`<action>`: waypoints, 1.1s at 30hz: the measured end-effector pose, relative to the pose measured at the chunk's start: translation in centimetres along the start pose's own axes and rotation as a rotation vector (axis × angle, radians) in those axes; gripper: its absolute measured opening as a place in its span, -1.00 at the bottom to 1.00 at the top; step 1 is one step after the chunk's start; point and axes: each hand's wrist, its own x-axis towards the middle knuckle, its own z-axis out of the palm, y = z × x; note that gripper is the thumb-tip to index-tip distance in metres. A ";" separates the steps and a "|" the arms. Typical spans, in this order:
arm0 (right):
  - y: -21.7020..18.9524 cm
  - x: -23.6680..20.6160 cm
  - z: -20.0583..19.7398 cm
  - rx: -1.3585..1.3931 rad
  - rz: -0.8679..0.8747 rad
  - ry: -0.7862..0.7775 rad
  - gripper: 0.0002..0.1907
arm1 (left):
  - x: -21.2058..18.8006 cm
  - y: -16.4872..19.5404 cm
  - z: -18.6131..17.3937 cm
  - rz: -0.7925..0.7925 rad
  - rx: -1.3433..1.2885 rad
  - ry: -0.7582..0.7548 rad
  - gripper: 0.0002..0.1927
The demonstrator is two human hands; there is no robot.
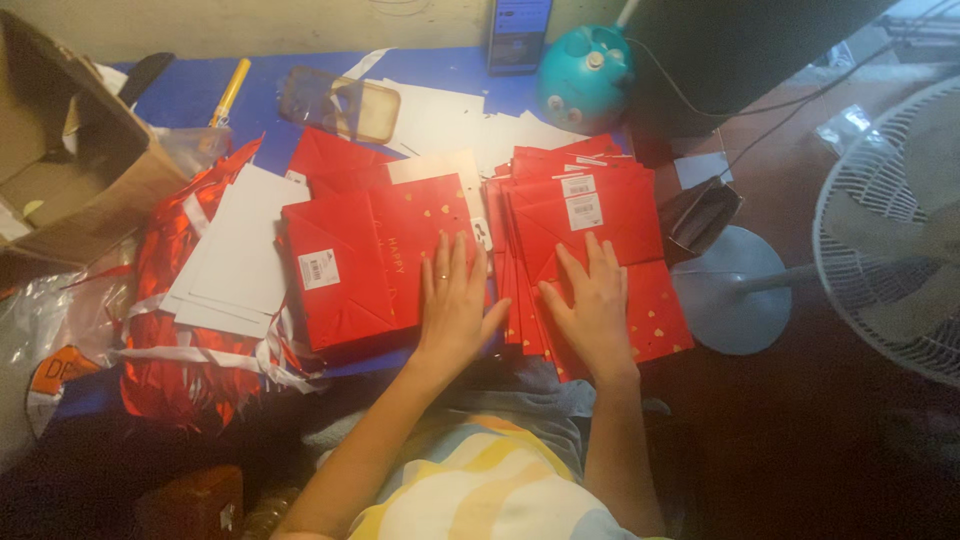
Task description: The person repeatedly picks up red envelopes and white cards, inserts the cards into the envelopes, and stacks the completed envelopes. The process is continuous and repetitive throughout the clip.
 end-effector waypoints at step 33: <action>-10.2 1.6 -1.1 0.382 -0.190 -0.213 -0.69 | -0.2 -6.4 -3.5 -0.203 -0.062 0.006 -0.33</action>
